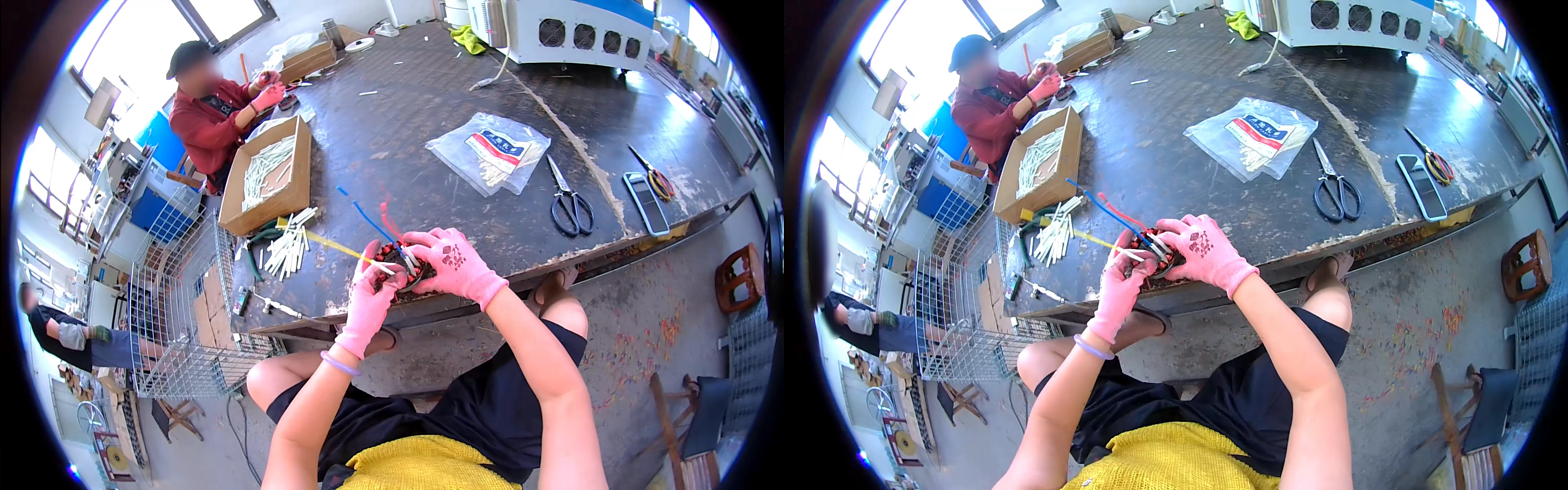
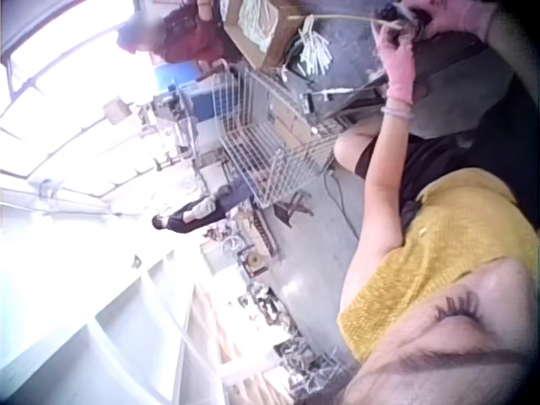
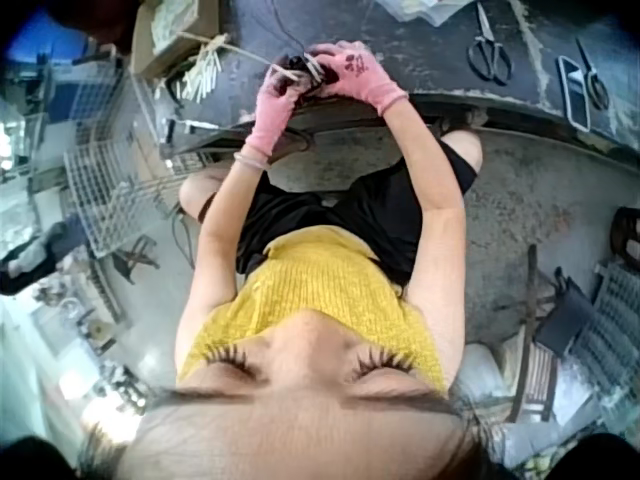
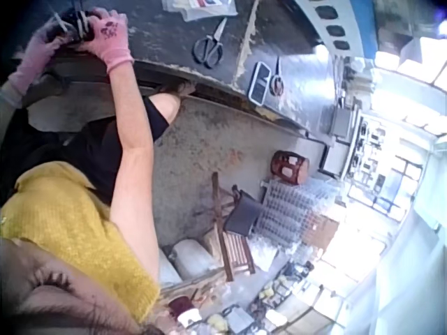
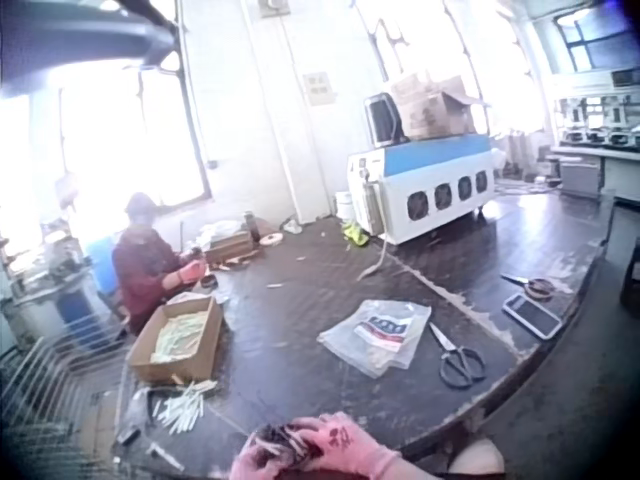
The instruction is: The person inserts colored wires into the slots of a motor stator and trims the excess wire with scissors. They pick up small white insulator tubes from a box and slide them onto the wires before positioning them on the stator.
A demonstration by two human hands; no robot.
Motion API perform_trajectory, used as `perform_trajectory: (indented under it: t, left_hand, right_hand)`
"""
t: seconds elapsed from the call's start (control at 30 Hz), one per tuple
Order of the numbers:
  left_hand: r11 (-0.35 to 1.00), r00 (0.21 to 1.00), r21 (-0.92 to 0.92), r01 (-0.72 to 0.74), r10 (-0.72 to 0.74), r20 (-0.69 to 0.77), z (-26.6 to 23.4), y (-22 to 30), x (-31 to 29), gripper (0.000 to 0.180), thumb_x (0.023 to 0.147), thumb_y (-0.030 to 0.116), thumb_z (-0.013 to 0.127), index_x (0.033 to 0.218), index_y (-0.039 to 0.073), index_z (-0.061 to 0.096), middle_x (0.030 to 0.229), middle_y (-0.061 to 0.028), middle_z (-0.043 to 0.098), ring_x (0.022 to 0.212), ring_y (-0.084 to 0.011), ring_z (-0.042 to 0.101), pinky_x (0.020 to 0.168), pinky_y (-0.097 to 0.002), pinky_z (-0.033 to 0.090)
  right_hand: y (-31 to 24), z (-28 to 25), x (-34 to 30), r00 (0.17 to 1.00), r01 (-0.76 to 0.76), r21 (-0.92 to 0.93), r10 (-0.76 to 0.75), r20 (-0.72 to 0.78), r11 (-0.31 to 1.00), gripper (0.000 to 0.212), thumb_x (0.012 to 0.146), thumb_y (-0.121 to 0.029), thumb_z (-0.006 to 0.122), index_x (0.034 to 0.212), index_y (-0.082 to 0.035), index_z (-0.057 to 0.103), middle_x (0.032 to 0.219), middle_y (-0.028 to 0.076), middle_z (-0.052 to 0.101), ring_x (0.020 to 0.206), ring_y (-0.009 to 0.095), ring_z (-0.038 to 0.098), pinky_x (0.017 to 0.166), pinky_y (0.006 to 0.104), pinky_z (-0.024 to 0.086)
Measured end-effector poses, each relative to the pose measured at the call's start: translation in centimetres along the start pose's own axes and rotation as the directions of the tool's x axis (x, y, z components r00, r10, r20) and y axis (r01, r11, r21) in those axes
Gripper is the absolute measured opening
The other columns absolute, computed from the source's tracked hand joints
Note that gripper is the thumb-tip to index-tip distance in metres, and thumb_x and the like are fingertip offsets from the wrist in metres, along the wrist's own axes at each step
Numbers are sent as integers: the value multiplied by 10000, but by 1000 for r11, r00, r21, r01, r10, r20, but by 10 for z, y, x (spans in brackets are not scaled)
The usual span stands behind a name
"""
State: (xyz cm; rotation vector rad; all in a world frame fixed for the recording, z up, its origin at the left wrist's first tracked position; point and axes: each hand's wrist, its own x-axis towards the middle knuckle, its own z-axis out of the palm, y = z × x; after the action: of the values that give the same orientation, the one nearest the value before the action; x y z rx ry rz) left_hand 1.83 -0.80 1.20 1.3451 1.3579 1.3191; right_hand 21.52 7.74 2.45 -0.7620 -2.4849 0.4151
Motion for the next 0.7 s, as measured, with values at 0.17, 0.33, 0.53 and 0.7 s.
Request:
perform_trajectory:
  t: [0.17, 0.33, 0.53, 0.7]
  left_hand:
    - [608, 891, 697, -381, 444, 100, -24, 35, 11, 397, 851, 97, 705, 1242, 94, 637, 1259, -162, 511, 1181, -327, 487, 991, -427, 423]
    - [778, 928, 508, -370, 294, 227, -22, 82, 27, 197, 934, 96, 622, 1115, 53, 684, 955, -118, 618, 805, -261, 631, 743, -344, 518]
    - [789, 889, 411, -457, 410, 202, -17, 76, 39, 122, 860, 30, 663, 965, -10, 712, 883, -101, 681, 814, -215, 669, 726, -327, 534]
    - [798, 885, 385, -464, 433, 169, -9, 74, 39, 137, 834, -6, 648, 944, 23, 723, 872, -92, 675, 803, -226, 668, 721, -326, 537]
  right_hand:
    - [-43, -1, -30, 935, -209, 202, 256, -247, 957, 335, 799, -209, 759, 1102, -100, 665, 1027, 95, 653, 933, 279, 662, 773, 379, 526]
    - [-80, 5, -15, 915, -250, 293, 324, -240, 923, 307, 864, -203, 697, 1143, -98, 624, 910, 115, 649, 831, 317, 669, 700, 412, 525]
    - [-64, 11, 3, 926, -295, 152, 322, -198, 943, 192, 876, -222, 682, 968, -67, 616, 923, 128, 647, 844, 356, 652, 696, 435, 516]
    - [-51, 7, 3, 934, -350, 125, 357, -33, 928, 178, 891, -249, 663, 918, -76, 633, 932, 122, 646, 857, 342, 654, 709, 434, 522]
